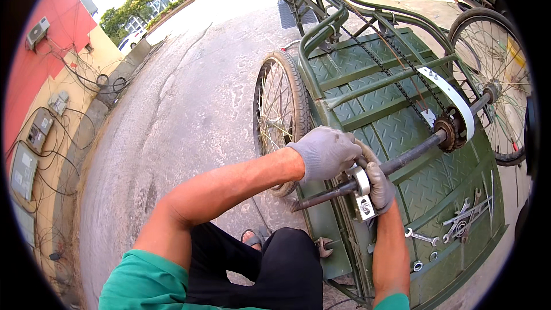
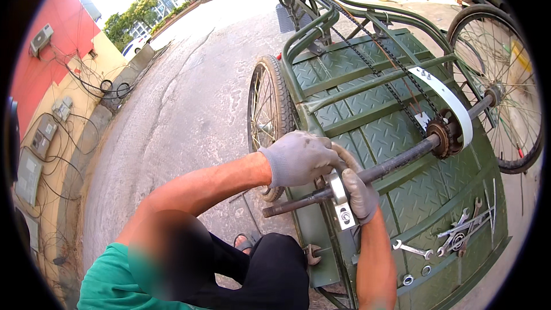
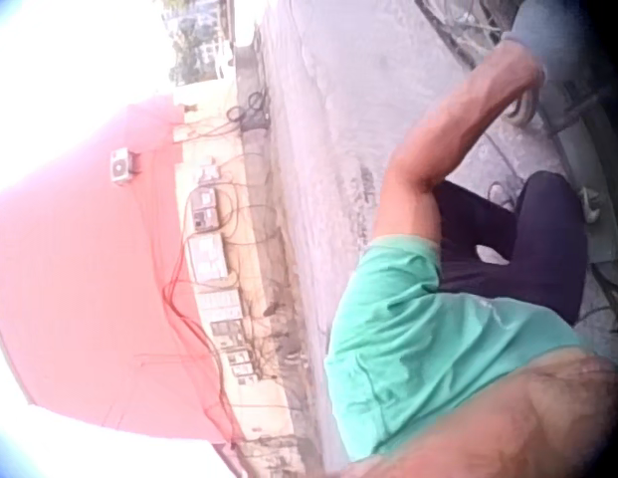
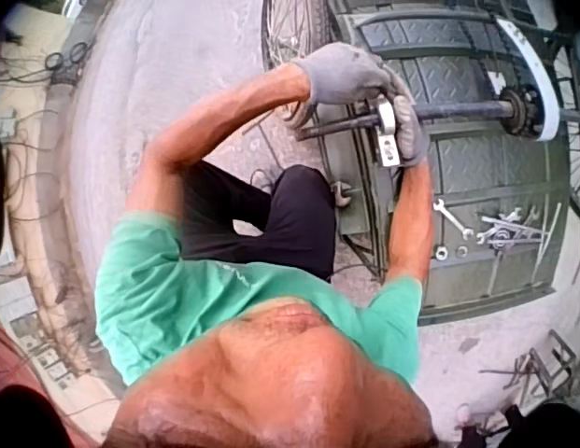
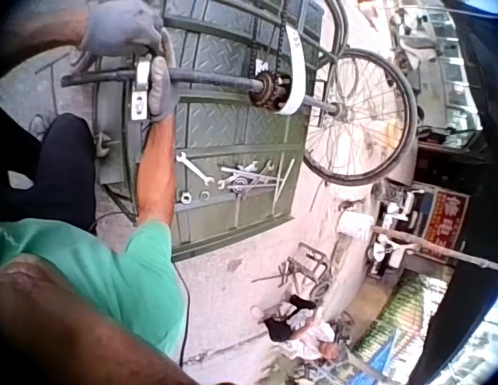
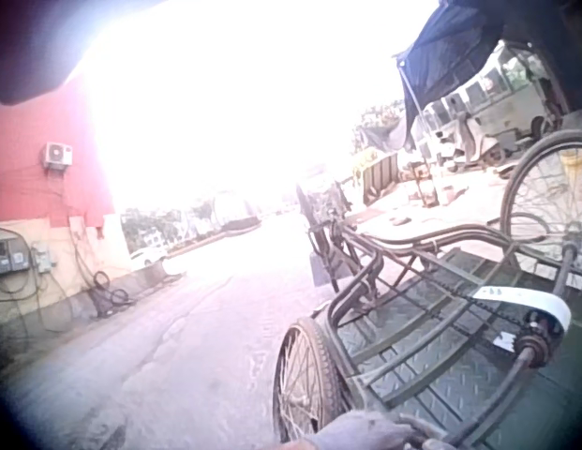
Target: The person walks toward a green cargo tricycle and uses a wrench to tighten bolts on the rear axle bracket. They then use a hammer to tap the bracket into place and continue tightening with the wrench.
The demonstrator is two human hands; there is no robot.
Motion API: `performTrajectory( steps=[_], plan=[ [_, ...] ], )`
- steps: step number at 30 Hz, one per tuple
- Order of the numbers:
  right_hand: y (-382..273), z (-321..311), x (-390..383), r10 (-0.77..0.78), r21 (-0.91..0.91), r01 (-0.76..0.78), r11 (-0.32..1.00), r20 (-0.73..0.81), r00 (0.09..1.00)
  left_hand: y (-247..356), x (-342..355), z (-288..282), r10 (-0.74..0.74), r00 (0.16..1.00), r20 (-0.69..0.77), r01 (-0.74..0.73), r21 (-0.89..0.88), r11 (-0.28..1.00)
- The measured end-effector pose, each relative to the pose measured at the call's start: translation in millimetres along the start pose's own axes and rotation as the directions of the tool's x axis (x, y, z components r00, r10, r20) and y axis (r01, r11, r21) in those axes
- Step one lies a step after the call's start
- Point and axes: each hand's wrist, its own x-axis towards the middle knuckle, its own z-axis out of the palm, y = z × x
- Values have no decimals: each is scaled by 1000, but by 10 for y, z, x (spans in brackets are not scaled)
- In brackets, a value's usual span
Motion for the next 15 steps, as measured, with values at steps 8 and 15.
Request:
performTrajectory(
  steps=[8, 15],
  plan=[
    [9, -148, 1, 42, -102, -34, 994, 68, 997, 133, 7, -28, -168, 985, -46, 170, 43, 984],
    [21, -61, 8, 6, -52, -4, 999, 45, 999, 61, -11, 44, -127, 992, -24, 128, 75, 989]
  ],
)
